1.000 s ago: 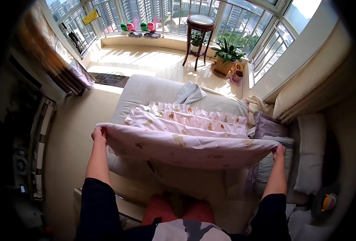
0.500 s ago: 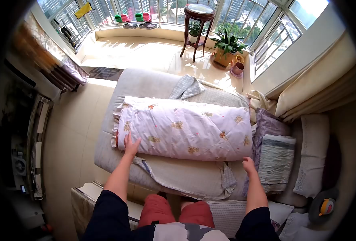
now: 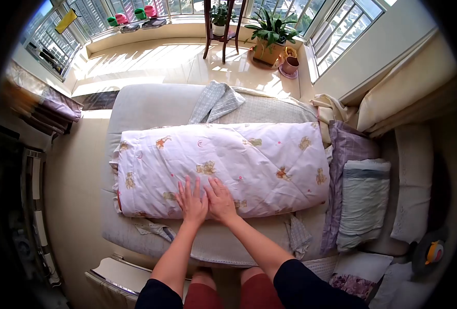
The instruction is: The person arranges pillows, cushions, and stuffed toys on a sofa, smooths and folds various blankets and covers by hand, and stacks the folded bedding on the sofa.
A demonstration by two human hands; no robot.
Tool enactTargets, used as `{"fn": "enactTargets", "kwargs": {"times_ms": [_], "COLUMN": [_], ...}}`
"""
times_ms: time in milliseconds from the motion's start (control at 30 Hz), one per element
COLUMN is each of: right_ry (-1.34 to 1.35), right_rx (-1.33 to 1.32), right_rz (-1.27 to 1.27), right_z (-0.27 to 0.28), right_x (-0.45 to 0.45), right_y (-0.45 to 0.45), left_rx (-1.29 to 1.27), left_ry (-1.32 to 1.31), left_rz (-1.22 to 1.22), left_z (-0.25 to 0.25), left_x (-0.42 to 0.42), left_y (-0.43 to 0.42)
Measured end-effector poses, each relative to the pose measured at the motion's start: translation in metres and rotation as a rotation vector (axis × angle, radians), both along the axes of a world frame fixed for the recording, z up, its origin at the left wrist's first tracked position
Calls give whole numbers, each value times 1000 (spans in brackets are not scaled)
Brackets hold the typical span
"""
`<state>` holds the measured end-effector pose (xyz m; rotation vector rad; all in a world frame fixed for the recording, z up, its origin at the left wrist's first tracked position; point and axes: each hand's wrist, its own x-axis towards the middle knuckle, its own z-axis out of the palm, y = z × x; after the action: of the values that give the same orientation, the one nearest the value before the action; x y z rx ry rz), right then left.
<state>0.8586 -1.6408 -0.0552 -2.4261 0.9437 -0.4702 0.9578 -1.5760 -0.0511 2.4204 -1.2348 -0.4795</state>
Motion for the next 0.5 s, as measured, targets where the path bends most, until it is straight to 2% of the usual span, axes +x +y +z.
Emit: {"fn": "enactTargets", "kwargs": {"times_ms": [67, 133, 200, 333, 367, 433, 467, 500], "right_ry": [95, 296, 438, 716, 645, 635, 715, 786], "right_rx": [-72, -213, -194, -269, -260, -179, -324, -335], "right_rz": [50, 96, 15, -292, -288, -313, -350, -478], "right_z": [-32, -52, -58, -85, -90, -81, -77, -77], "right_x": [4, -10, -56, -191, -225, -263, -277, -289], "right_y": [-14, -43, -94, -181, -197, -207, -213, -215], "left_rx": [161, 289, 405, 651, 656, 650, 663, 642], "left_ry": [-368, -357, -446, -478, -472, -632, -628, -630], "left_rz": [-105, -122, -56, 167, 158, 158, 150, 164], "left_z": [-27, -44, -64, -62, -66, -79, -85, -87], "left_x": [7, 31, 71, 137, 150, 171, 178, 183], "left_y": [-8, -4, 15, 49, 58, 79, 86, 92]}}
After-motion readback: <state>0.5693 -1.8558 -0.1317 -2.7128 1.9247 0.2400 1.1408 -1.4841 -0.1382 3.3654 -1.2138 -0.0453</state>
